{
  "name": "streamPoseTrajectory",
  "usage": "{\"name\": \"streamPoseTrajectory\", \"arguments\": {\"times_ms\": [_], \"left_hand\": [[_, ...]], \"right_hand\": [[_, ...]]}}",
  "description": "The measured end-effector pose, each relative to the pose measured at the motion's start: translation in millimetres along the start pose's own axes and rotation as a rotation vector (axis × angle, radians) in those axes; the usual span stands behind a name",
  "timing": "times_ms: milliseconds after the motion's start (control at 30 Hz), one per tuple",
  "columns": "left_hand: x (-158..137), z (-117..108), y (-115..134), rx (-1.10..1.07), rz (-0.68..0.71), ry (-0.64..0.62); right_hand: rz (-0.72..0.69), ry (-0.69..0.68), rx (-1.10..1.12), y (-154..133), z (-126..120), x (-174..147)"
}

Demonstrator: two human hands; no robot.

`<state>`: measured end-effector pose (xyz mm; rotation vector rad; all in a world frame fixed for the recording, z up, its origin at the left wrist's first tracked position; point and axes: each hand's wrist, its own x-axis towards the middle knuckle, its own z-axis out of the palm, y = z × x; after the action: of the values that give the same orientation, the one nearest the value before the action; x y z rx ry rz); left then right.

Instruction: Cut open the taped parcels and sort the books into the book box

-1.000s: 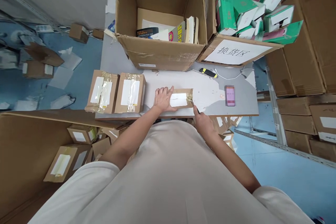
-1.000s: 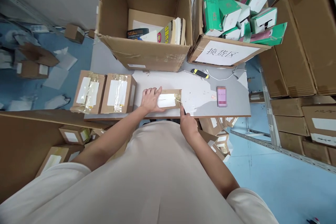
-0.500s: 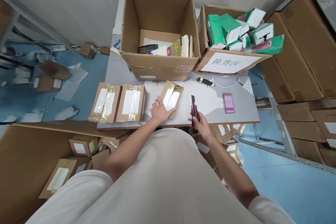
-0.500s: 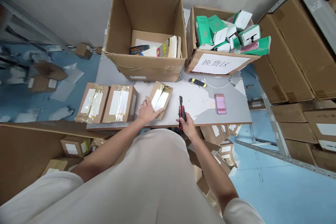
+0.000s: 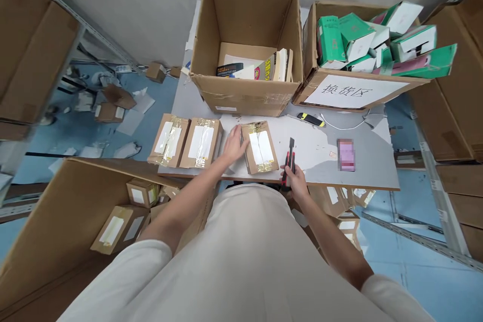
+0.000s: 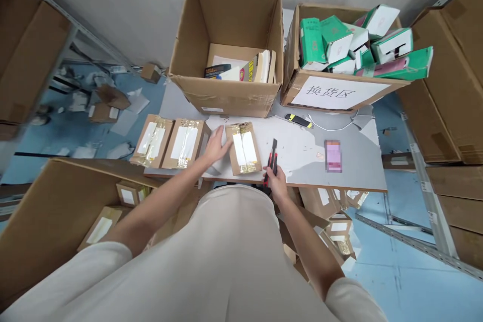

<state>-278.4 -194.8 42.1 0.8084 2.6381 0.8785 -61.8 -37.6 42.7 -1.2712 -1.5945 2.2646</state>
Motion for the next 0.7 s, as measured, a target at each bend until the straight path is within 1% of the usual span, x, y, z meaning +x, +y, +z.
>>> {"name": "streamPoseTrajectory", "arguments": {"times_ms": [33, 100, 133, 167, 200, 233, 300, 333, 400, 433, 467, 500, 567, 600, 667, 700], "left_hand": [[19, -6, -4, 0.018, 0.039, -0.026], [47, -14, -8, 0.051, 0.032, -0.115], [54, -15, -8, 0.07, -0.002, -0.144], [56, -16, -8, 0.091, -0.053, -0.147], [52, -15, -8, 0.112, -0.114, -0.124], [43, -13, -7, 0.132, -0.176, -0.083], [14, -8, -6, 0.15, -0.291, -0.007], [-4, -4, -6, 0.141, -0.337, 0.002], [-37, 3, -4, 0.092, -0.402, -0.031], [-50, 6, -3, 0.074, -0.417, -0.033], [-59, 8, -1, 0.075, -0.41, -0.008], [-63, 9, 1, 0.097, -0.374, 0.027], [-57, 8, 8, 0.195, -0.214, 0.066], [-50, 7, 12, 0.255, -0.105, 0.034], [-30, 5, 20, 0.354, 0.092, -0.122], [-20, 5, 25, 0.391, 0.156, -0.207]], "right_hand": [[0.07, 0.001, 0.042, 8, -1, -6], [0.161, -0.036, 0.086, 20, -1, -12], [0.173, -0.056, 0.088, 23, 1, -12], [0.165, -0.069, 0.081, 23, 2, -8], [0.14, -0.07, 0.07, 20, 3, -2], [0.099, -0.057, 0.057, 14, 3, 7], [-0.01, -0.012, 0.034, -2, 2, 32], [-0.069, 0.002, 0.018, -11, 1, 47], [-0.159, -0.007, -0.024, -28, -2, 74], [-0.19, -0.033, -0.067, -36, -4, 84], [-0.219, -0.064, -0.133, -44, -6, 91], [-0.25, -0.089, -0.226, -51, -9, 94], [-0.313, -0.104, -0.48, -63, -17, 89], [-0.329, -0.094, -0.634, -68, -21, 81], [-0.316, -0.074, -0.954, -75, -28, 62], [-0.302, -0.076, -1.1, -78, -30, 53]]}}
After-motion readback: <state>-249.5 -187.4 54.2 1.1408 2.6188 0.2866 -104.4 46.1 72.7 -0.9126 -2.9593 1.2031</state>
